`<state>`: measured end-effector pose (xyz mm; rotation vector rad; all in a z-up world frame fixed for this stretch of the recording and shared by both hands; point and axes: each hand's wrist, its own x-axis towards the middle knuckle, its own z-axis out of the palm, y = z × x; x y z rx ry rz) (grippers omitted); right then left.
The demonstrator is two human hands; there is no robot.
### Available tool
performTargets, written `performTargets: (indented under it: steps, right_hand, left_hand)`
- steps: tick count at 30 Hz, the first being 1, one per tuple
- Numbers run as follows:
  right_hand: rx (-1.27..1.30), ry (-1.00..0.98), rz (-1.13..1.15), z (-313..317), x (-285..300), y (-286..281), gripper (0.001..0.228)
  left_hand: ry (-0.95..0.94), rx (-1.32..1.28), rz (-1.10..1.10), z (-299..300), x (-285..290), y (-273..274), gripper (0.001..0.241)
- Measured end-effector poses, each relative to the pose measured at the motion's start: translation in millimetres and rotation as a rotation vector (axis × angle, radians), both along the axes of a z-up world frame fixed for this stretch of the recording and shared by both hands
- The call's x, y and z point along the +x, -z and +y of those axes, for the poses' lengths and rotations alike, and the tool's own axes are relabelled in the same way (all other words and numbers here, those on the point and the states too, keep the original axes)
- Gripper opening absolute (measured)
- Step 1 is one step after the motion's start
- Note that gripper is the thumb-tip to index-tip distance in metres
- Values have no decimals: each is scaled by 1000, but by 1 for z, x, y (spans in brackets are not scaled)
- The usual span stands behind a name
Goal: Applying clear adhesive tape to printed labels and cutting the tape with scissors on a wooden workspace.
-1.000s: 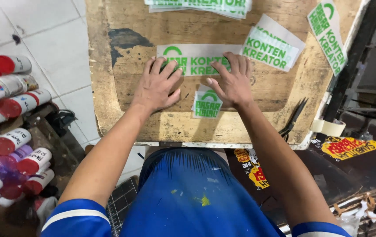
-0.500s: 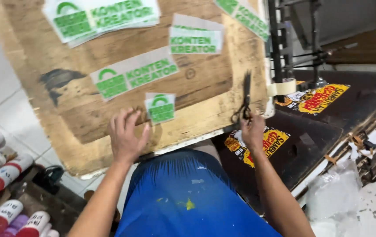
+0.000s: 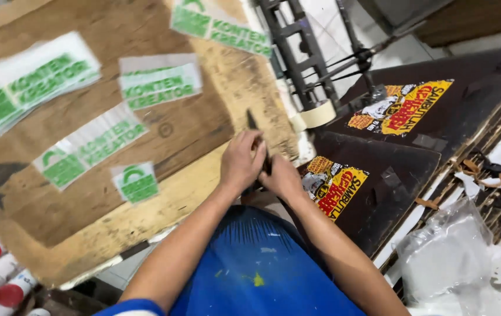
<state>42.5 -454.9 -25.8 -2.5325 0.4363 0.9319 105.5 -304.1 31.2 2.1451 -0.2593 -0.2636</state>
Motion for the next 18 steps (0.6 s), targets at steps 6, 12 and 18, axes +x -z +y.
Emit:
performTargets:
  steps: [6,12,18]
  right_hand:
    - [409,-64,136,-94,-49,-75,52]
    - [407,6,278,-171,-111,-84,37]
    - [464,275,125,-198,-128,-53,38]
  left_hand:
    - [130,208,622,-106,74,41,50]
    - [-42,148,643,-122,56,47,42]
    - [-286,-4,660,-110,36,50,37]
